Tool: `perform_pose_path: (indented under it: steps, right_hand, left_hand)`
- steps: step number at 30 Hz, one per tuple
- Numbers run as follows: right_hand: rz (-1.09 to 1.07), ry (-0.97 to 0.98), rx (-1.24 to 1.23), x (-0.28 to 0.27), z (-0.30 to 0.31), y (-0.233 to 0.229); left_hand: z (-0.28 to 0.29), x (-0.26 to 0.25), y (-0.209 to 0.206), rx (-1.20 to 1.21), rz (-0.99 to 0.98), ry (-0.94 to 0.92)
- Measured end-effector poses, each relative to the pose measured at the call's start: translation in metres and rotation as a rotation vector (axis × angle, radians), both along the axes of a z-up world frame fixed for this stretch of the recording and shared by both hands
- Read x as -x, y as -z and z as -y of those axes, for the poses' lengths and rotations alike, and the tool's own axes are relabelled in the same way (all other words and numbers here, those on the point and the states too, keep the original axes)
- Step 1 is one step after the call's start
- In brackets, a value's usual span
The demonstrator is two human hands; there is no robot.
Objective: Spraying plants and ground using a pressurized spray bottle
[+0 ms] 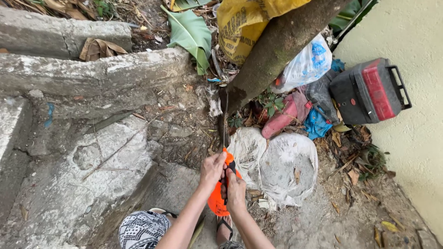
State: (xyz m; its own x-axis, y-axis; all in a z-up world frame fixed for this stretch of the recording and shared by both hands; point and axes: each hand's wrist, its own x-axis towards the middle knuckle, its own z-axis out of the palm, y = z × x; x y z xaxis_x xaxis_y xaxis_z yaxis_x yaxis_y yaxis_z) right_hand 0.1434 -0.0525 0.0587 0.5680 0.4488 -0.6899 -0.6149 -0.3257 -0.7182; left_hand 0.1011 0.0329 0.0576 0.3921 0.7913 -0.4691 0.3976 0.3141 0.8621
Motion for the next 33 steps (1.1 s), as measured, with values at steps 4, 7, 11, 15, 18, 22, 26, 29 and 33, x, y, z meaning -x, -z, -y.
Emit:
perform_pose_path:
  steps: [4,7,11,15,18,22,26,29,33]
  right_hand:
    - [0.009,-0.030,0.056,0.002,-0.003,-0.009]
    - [0.000,-0.090,0.005,0.002,-0.007,-0.012]
    - [-0.031,-0.048,-0.035,0.006,-0.012,0.001]
    - [-0.025,-0.039,-0.024,0.009,-0.012,-0.001]
    - [-0.014,-0.033,-0.022,0.013,-0.012,0.003]
    - [0.000,-0.012,-0.029,0.015,-0.012,0.018]
    - [-0.001,-0.014,-0.018,0.013,-0.009,0.025]
    - [0.003,-0.058,0.036,0.012,-0.005,0.020]
    - [0.011,-0.120,0.070,0.010,0.001,0.010]
  left_hand:
    - [0.000,0.005,0.002,0.037,0.073,-0.041]
    - [-0.007,0.008,0.001,0.046,0.109,-0.011]
    - [-0.012,0.009,-0.001,0.042,0.026,-0.050]
    - [-0.012,0.010,-0.013,0.103,0.066,-0.075]
    - [-0.012,0.011,-0.017,0.054,0.038,-0.046]
    - [-0.012,0.006,0.000,0.118,0.118,-0.110]
    - [-0.009,0.004,0.012,0.083,0.215,-0.109]
    - [-0.010,0.006,0.013,0.103,0.203,-0.113]
    - [-0.019,0.010,0.008,0.215,0.102,-0.022]
